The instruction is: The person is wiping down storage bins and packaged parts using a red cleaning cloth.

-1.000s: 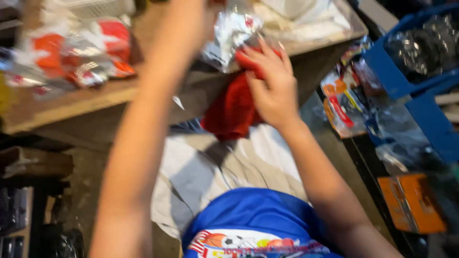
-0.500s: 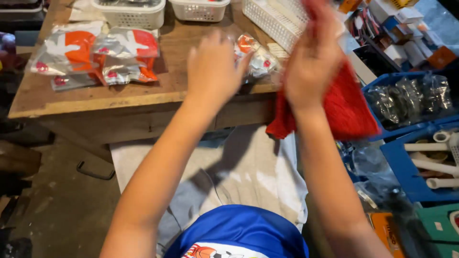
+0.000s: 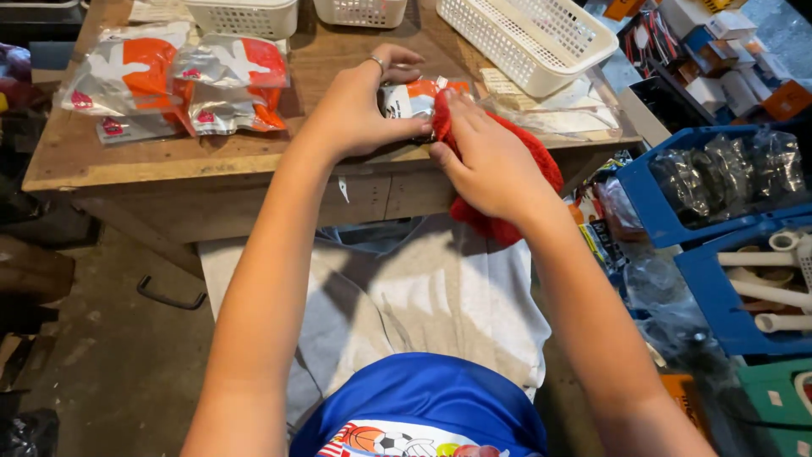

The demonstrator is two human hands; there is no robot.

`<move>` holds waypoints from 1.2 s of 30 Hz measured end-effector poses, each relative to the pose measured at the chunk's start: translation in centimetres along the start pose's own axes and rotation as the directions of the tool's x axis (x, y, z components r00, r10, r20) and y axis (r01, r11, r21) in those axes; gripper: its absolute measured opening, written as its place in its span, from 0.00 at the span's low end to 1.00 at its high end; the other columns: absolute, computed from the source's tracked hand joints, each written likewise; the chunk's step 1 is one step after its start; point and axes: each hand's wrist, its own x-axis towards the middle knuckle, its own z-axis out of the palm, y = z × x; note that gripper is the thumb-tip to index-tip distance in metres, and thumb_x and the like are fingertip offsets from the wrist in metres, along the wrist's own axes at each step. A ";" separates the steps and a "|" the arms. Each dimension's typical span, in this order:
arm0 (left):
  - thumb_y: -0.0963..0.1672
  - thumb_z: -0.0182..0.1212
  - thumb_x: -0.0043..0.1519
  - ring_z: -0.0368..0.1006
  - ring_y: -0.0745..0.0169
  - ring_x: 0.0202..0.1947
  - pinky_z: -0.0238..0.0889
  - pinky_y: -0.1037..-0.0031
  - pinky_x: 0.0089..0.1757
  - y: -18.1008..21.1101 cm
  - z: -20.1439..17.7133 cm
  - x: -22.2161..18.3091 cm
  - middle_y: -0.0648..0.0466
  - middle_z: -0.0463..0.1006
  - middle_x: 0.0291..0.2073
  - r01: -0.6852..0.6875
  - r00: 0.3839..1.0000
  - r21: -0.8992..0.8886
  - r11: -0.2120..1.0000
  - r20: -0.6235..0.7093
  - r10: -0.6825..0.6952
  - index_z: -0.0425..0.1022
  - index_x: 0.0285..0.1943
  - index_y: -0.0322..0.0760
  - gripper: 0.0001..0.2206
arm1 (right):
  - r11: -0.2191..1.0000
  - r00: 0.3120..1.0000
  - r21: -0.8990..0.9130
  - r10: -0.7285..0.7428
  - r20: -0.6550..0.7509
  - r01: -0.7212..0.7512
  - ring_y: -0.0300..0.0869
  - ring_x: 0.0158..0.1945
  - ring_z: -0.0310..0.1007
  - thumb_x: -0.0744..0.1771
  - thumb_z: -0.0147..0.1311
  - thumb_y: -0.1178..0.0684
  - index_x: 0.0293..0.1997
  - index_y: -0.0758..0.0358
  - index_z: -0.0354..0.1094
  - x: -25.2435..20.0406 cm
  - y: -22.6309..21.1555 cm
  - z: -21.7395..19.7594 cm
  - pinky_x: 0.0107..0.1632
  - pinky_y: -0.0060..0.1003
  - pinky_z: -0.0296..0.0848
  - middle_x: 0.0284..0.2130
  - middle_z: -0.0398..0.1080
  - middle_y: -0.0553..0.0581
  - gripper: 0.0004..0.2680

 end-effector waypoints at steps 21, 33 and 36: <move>0.46 0.77 0.51 0.69 0.38 0.62 0.64 0.59 0.54 -0.7 0.4 -0.6 0.38 0.77 0.55 -0.066 0.993 0.241 0.968 -0.079 0.087 0.80 0.55 0.36 0.23 | 0.994 0.993 -0.074 -0.087 -0.083 0.081 0.58 0.74 0.53 0.69 0.51 0.56 0.68 0.72 0.61 -3.3 0.6 -1.4 0.68 0.47 0.57 0.69 0.61 0.66 0.18; 0.47 0.70 0.56 0.75 0.50 0.48 0.66 0.66 0.50 0.3 0.2 -0.8 0.50 0.78 0.51 -0.068 0.997 0.254 0.965 0.000 0.071 0.77 0.59 0.38 0.21 | 0.991 0.605 -0.093 -0.133 -0.785 0.098 0.61 0.37 0.68 0.69 0.50 0.67 0.48 0.78 0.65 3.4 2.9 -3.0 0.43 0.51 0.68 0.39 0.70 0.72 0.04; 0.47 0.70 0.56 0.74 0.51 0.50 0.65 0.66 0.51 0.7 0.3 -0.7 0.52 0.78 0.53 -0.041 0.999 0.284 0.958 -0.012 0.046 0.77 0.59 0.38 0.22 | 0.991 0.694 0.000 -0.093 -0.714 0.133 0.60 0.41 0.70 0.68 0.49 0.68 0.52 0.74 0.67 4.2 3.8 0.1 0.47 0.49 0.70 0.43 0.72 0.70 0.08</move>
